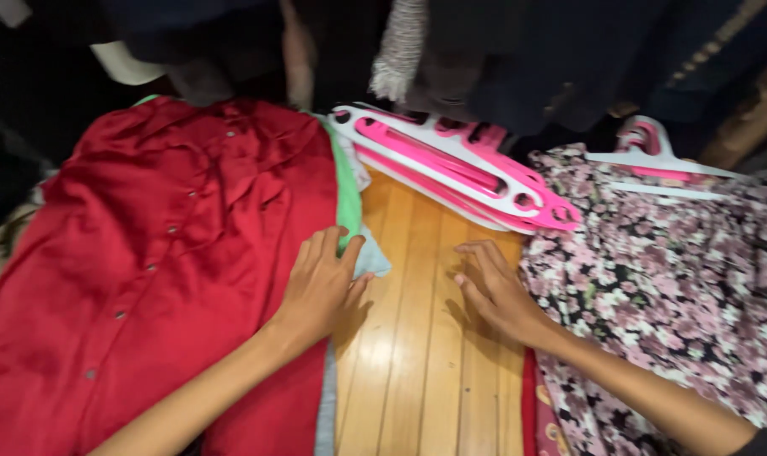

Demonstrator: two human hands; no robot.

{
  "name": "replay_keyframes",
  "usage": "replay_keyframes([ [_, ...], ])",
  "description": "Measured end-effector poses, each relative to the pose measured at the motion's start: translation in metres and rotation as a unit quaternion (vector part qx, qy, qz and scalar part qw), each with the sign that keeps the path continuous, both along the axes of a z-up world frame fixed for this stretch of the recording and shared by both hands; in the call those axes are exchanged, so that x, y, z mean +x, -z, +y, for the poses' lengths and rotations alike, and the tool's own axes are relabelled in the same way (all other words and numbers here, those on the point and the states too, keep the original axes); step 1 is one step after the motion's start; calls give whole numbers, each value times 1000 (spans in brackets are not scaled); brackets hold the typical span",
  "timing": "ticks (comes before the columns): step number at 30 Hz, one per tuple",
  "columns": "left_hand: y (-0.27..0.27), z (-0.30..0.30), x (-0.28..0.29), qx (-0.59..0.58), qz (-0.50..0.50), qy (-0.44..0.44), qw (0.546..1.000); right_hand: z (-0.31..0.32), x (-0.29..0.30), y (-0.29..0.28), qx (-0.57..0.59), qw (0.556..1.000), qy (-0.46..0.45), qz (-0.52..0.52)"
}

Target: The person places a floral dress onto a white hanger and adjusts the fabric. They then pick up a red satin shirt, smooth it out, and button it up.

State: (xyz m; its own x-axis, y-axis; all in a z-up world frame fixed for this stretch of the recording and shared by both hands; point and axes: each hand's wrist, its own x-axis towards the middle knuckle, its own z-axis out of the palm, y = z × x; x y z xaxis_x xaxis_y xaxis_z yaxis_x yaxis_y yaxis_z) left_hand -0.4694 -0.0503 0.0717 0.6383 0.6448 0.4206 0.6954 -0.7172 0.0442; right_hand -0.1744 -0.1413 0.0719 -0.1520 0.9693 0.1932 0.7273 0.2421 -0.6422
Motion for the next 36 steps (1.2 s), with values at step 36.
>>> replay_keyframes([
  [36, 28, 31, -95, -151, -188, -65, 968, 74, -203, 1, -320, 787, 87, 520],
])
